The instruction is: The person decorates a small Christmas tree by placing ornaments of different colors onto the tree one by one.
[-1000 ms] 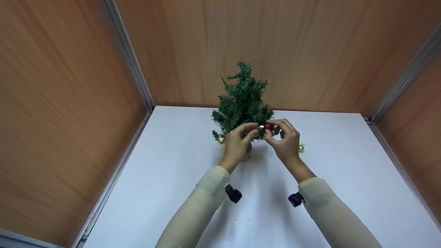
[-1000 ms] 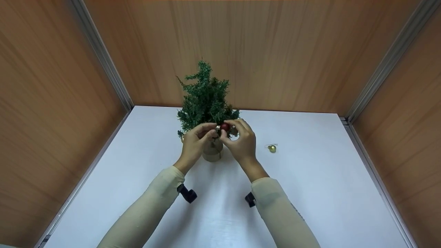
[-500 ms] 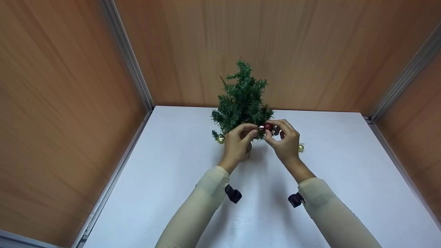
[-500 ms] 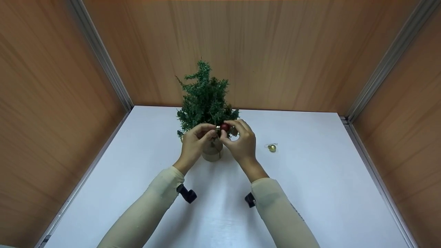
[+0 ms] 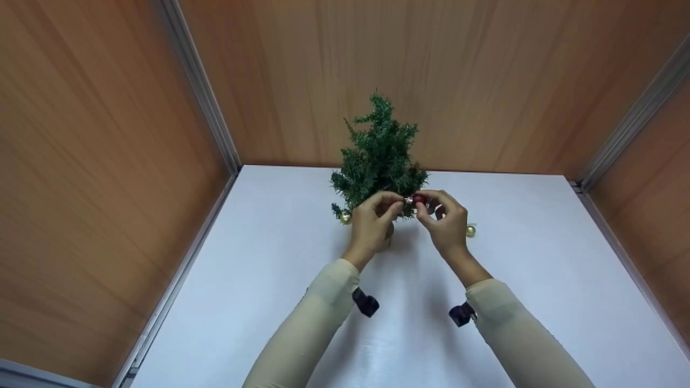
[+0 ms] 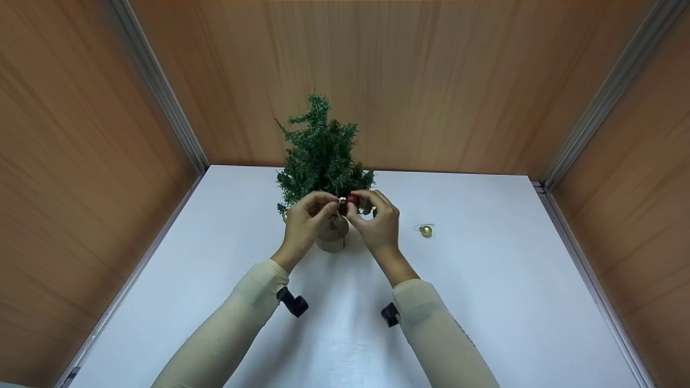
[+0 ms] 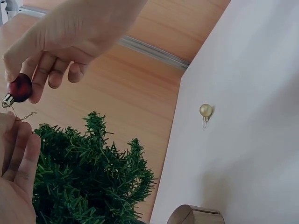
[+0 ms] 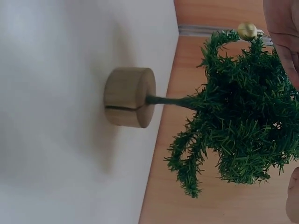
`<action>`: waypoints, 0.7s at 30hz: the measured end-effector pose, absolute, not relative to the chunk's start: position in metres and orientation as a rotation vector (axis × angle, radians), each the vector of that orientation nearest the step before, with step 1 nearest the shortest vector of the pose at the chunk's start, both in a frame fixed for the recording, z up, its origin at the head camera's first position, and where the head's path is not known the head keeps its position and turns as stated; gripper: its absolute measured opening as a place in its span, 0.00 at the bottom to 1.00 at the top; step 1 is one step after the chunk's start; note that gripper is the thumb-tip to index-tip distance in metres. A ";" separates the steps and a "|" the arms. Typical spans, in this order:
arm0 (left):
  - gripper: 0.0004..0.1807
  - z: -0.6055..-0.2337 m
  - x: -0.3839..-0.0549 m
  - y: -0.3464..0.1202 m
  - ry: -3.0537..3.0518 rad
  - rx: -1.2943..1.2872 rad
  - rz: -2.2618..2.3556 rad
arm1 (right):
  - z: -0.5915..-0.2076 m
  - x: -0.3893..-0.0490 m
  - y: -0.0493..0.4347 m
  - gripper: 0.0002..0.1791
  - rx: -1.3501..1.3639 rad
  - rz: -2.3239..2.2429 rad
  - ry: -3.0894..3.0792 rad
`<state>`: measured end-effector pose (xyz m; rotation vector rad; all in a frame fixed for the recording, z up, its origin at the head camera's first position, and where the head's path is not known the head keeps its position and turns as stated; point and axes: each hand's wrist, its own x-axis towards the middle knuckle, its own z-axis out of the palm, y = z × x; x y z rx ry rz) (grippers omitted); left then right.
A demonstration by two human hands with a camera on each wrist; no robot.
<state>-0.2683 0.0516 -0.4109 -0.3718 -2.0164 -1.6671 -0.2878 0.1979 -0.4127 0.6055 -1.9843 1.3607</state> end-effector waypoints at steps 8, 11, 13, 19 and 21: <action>0.05 -0.407 -0.267 0.051 -2.005 -0.396 -1.648 | -0.419 -0.285 0.200 0.08 0.516 1.584 -2.070; 0.05 -0.406 -0.267 0.050 -2.006 -0.397 -1.648 | -0.421 -0.284 0.199 0.08 0.517 1.601 -2.081; 0.05 -0.406 -0.267 0.050 -1.998 -0.396 -1.664 | -0.422 -0.283 0.199 0.08 0.524 1.602 -2.086; 0.05 -0.407 -0.268 0.050 -1.987 -0.389 -1.690 | -0.424 -0.281 0.198 0.09 0.542 1.595 -2.103; 0.05 -0.407 -0.268 0.050 -1.984 -0.390 -1.691 | -0.425 -0.280 0.198 0.09 0.543 1.588 -2.111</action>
